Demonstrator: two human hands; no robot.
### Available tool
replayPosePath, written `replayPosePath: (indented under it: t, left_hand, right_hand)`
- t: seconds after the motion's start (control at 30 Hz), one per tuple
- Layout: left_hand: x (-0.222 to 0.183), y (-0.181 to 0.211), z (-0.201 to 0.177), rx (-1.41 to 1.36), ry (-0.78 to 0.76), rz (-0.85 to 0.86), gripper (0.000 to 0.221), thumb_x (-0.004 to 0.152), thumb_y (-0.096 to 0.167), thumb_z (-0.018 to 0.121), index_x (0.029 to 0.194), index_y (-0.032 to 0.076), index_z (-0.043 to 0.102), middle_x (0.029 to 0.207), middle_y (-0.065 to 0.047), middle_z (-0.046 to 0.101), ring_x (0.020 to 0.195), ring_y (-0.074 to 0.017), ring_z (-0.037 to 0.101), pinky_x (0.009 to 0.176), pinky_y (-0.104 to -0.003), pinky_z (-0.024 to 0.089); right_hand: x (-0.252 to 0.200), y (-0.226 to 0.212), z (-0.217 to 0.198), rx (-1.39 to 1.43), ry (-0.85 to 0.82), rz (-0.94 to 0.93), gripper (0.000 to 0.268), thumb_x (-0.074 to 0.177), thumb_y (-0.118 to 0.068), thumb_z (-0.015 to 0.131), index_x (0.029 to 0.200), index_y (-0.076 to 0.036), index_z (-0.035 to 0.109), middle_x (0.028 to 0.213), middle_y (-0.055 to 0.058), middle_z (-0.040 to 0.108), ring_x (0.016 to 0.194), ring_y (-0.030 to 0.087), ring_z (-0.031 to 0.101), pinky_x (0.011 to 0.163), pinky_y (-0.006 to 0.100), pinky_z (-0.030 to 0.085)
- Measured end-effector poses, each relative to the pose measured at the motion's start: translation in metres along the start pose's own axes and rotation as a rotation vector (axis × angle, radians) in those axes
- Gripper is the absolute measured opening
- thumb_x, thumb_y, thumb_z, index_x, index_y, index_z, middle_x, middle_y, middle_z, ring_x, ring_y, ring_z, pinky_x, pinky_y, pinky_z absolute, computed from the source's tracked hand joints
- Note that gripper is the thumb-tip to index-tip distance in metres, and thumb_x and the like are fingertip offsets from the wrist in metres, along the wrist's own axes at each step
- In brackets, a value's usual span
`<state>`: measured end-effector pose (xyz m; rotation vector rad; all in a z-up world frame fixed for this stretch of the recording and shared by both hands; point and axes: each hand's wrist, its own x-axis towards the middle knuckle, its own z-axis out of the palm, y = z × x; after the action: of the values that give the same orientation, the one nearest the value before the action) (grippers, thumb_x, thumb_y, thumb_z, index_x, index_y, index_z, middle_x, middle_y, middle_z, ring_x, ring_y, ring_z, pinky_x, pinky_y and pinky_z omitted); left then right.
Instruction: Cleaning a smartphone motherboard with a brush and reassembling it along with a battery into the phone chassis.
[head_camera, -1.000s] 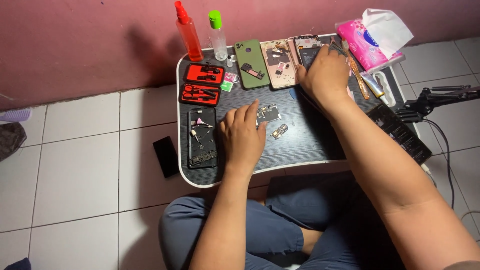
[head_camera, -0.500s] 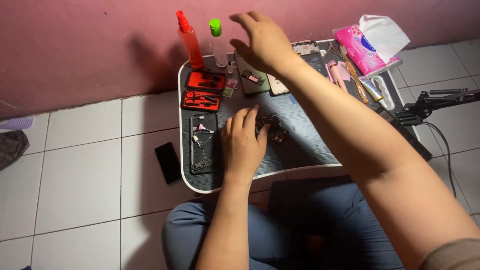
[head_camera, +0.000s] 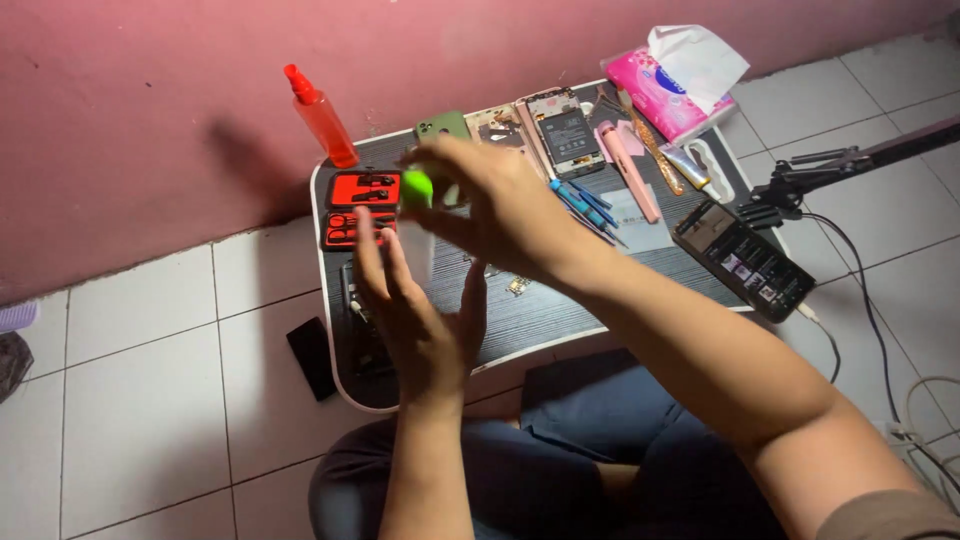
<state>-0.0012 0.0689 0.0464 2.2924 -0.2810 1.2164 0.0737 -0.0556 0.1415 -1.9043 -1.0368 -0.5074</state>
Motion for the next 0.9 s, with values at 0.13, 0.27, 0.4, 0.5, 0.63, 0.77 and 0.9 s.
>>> replayPosePath:
  t: [0.13, 0.27, 0.4, 0.5, 0.63, 0.77, 0.9]
  left_hand:
    - [-0.020, 0.010, -0.001, -0.283, -0.096, 0.027, 0.067, 0.094, 0.006, 0.067, 0.152, -0.004, 0.035, 0.132, -0.028, 0.057, 0.114, -0.0465, 0.064, 0.092, -0.051, 0.054]
    - [-0.018, 0.028, -0.016, -0.337, -0.150, -0.032, 0.056, 0.094, 0.007, 0.062, 0.146, -0.003, 0.044, 0.107, -0.021, 0.060, 0.087, -0.0364, 0.064, 0.073, -0.044, 0.054]
    - [-0.015, 0.044, -0.028, -0.340, -0.236, -0.068, 0.050, 0.094, 0.009, 0.065, 0.141, 0.000, 0.050, 0.089, -0.016, 0.061, 0.068, -0.0311, 0.062, 0.058, -0.040, 0.051]
    - [-0.019, 0.046, -0.033, -0.297, -0.277, -0.113, 0.042, 0.093, 0.010, 0.066, 0.133, 0.004, 0.054, 0.090, -0.014, 0.064, 0.068, -0.0311, 0.067, 0.056, -0.039, 0.055]
    - [-0.019, 0.042, -0.037, -0.248, -0.270, -0.142, 0.042, 0.093, 0.014, 0.070, 0.132, 0.005, 0.055, 0.092, -0.014, 0.069, 0.071, -0.0324, 0.072, 0.057, -0.037, 0.058]
    - [-0.011, 0.039, -0.040, -0.205, -0.313, -0.112, 0.043, 0.092, 0.016, 0.072, 0.131, 0.008, 0.057, 0.099, -0.016, 0.073, 0.076, -0.0344, 0.074, 0.059, -0.041, 0.060]
    - [0.003, 0.041, -0.039, -0.190, -0.344, -0.068, 0.040, 0.094, 0.017, 0.070, 0.130, 0.007, 0.057, 0.108, -0.019, 0.072, 0.086, -0.0410, 0.074, 0.068, -0.045, 0.061]
  right_hand:
    - [-0.064, -0.001, -0.038, 0.129, -0.035, 0.192, 0.032, 0.085, -0.018, 0.084, 0.109, -0.004, 0.066, 0.085, 0.015, 0.077, 0.081, 0.030, 0.078, 0.072, 0.037, 0.061]
    - [-0.114, 0.112, -0.101, -0.592, 0.010, 0.448, 0.019, 0.100, -0.026, 0.071, 0.107, -0.010, 0.077, 0.091, 0.015, 0.073, 0.083, 0.037, 0.073, 0.070, 0.049, 0.057]
    - [-0.151, 0.227, -0.119, -1.040, -0.121, 0.828, 0.034, 0.097, -0.048, 0.070, 0.094, -0.016, 0.082, 0.092, 0.013, 0.068, 0.091, 0.037, 0.068, 0.074, 0.052, 0.051]
    - [-0.146, 0.242, -0.110, -1.069, -0.259, 0.871, 0.046, 0.099, -0.045, 0.065, 0.099, -0.003, 0.083, 0.092, 0.022, 0.071, 0.089, 0.041, 0.072, 0.072, 0.055, 0.058]
    - [-0.144, 0.270, -0.106, -1.051, -0.303, 0.909, 0.052, 0.098, -0.046, 0.067, 0.098, 0.003, 0.081, 0.088, 0.025, 0.073, 0.087, 0.043, 0.074, 0.070, 0.060, 0.058]
    - [-0.139, 0.243, -0.111, -0.975, -0.203, 0.950, 0.049, 0.100, -0.039, 0.066, 0.102, 0.008, 0.079, 0.094, 0.027, 0.073, 0.092, 0.046, 0.074, 0.075, 0.058, 0.058]
    - [-0.169, 0.232, -0.115, -0.951, 0.003, 0.900, 0.043, 0.108, -0.036, 0.064, 0.101, 0.005, 0.075, 0.086, 0.023, 0.071, 0.083, 0.047, 0.075, 0.069, 0.055, 0.060]
